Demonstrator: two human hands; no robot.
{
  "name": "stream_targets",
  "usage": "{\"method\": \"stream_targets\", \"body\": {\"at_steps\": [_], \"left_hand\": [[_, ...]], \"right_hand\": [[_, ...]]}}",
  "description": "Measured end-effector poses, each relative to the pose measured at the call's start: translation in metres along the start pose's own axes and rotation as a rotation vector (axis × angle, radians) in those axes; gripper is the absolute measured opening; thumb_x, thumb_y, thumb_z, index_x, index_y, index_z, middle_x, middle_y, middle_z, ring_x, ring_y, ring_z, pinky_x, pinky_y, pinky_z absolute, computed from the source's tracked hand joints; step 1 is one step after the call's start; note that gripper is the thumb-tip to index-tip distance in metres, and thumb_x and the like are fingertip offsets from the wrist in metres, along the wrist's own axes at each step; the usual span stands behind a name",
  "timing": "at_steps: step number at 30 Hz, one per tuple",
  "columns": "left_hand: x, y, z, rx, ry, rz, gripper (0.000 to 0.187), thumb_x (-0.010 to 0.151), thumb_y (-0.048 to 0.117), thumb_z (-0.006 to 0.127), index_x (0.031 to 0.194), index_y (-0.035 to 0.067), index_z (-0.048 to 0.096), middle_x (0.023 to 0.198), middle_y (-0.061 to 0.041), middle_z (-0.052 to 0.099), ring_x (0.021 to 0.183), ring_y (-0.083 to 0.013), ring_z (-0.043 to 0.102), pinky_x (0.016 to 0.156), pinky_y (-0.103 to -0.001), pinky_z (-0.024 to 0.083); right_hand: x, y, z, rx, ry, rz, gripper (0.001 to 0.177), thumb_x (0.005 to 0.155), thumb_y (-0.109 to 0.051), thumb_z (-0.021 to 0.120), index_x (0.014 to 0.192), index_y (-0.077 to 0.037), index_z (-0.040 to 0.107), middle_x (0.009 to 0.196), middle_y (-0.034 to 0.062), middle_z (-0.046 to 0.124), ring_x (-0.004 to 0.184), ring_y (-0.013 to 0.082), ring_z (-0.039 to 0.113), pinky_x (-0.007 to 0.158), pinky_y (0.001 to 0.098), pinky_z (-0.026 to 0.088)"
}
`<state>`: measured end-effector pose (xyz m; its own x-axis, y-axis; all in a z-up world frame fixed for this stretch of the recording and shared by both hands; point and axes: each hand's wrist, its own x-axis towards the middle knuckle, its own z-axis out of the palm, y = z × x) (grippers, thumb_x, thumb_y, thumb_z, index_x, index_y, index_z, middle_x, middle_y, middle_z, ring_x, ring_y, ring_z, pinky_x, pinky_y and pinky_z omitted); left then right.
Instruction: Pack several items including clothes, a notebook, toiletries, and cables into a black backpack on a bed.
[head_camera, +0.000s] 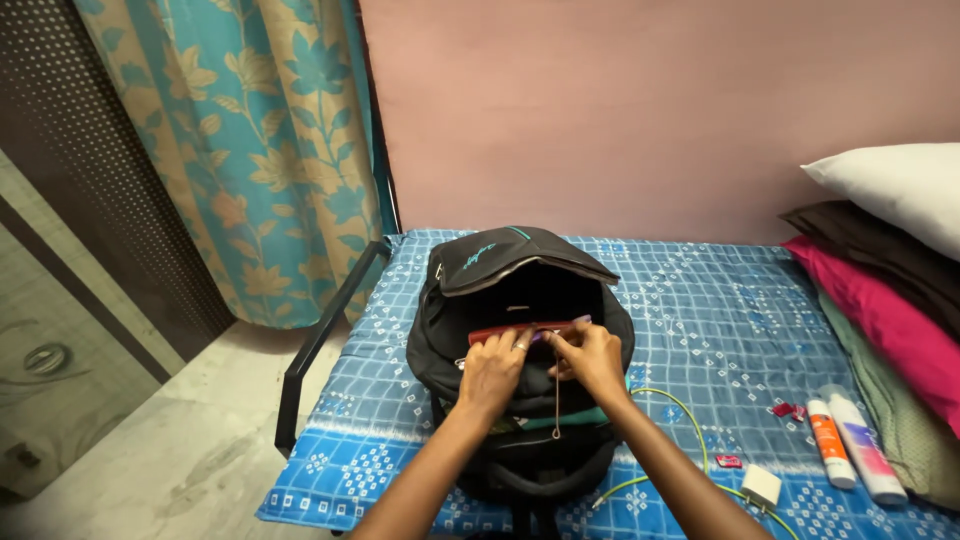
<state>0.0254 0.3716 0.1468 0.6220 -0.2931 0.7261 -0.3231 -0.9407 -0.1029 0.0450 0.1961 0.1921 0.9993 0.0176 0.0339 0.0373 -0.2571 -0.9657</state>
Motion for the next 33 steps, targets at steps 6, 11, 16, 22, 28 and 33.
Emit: {"method": "stream_targets", "body": {"at_steps": [6, 11, 16, 22, 28, 33], "left_hand": [[0.021, -0.002, -0.002, -0.135, 0.028, -0.092, 0.054, 0.079, 0.006, 0.058, 0.131, 0.014, 0.067, 0.106, -0.004, 0.069, 0.094, -0.0239, 0.066, 0.077, -0.042, 0.052], [0.039, -0.027, 0.033, -0.186, 0.065, -0.122, 0.049, 0.084, 0.006, 0.057, 0.13, 0.016, 0.068, 0.106, -0.007, 0.069, 0.099, -0.0265, 0.065, 0.085, -0.045, 0.051], [0.052, -0.048, 0.063, -0.12, 0.066, -0.024, 0.038, 0.087, 0.01, 0.059, 0.122, 0.018, 0.072, 0.105, -0.007, 0.07, 0.104, -0.0291, 0.066, 0.097, -0.052, 0.046], [0.066, -0.062, 0.092, -0.026, -0.096, -0.143, 0.022, 0.09, 0.018, 0.061, 0.102, 0.017, 0.08, 0.115, -0.009, 0.073, 0.116, -0.0305, 0.065, 0.105, -0.05, 0.044], [0.063, -0.058, 0.049, -0.219, -0.227, -0.313, 0.023, 0.097, 0.031, 0.065, 0.113, 0.019, 0.077, 0.113, -0.011, 0.073, 0.109, -0.0322, 0.067, 0.093, -0.046, 0.052], [0.052, -0.06, 0.031, -0.301, 0.031, -0.241, 0.033, 0.081, 0.029, 0.074, 0.113, 0.021, 0.078, 0.108, -0.01, 0.075, 0.104, -0.0333, 0.068, 0.091, -0.047, 0.051]], "right_hand": [[0.009, -0.021, -0.003, -0.81, 0.291, -0.693, 0.036, 0.077, -0.03, 0.08, 0.11, -0.017, 0.073, 0.112, 0.0079, 0.068, 0.104, 0.034, 0.062, 0.085, 0.0526, 0.053], [0.037, -0.031, -0.002, -0.963, 0.224, -0.807, 0.041, 0.074, -0.029, 0.079, 0.114, -0.019, 0.074, 0.118, 0.01, 0.067, 0.111, 0.0386, 0.06, 0.092, 0.0577, 0.044], [0.069, -0.031, 0.0, -0.886, 0.014, -0.597, 0.035, 0.086, -0.029, 0.069, 0.119, -0.019, 0.072, 0.115, 0.0174, 0.069, 0.108, 0.0401, 0.064, 0.092, 0.0499, 0.052], [0.116, -0.006, 0.001, -0.808, -0.09, -0.466, 0.034, 0.094, -0.033, 0.065, 0.123, -0.018, 0.072, 0.111, 0.0196, 0.072, 0.104, 0.0399, 0.067, 0.092, 0.0496, 0.053], [0.14, 0.004, 0.005, -0.753, -0.182, -0.56, 0.031, 0.095, -0.023, 0.062, 0.123, -0.015, 0.071, 0.119, 0.0162, 0.072, 0.11, 0.0365, 0.067, 0.096, 0.0455, 0.052], [0.154, 0.012, 0.016, -0.804, -0.235, -0.776, 0.037, 0.089, -0.01, 0.064, 0.126, -0.011, 0.067, 0.124, 0.0198, 0.067, 0.116, 0.0403, 0.062, 0.098, 0.0477, 0.049]]}}
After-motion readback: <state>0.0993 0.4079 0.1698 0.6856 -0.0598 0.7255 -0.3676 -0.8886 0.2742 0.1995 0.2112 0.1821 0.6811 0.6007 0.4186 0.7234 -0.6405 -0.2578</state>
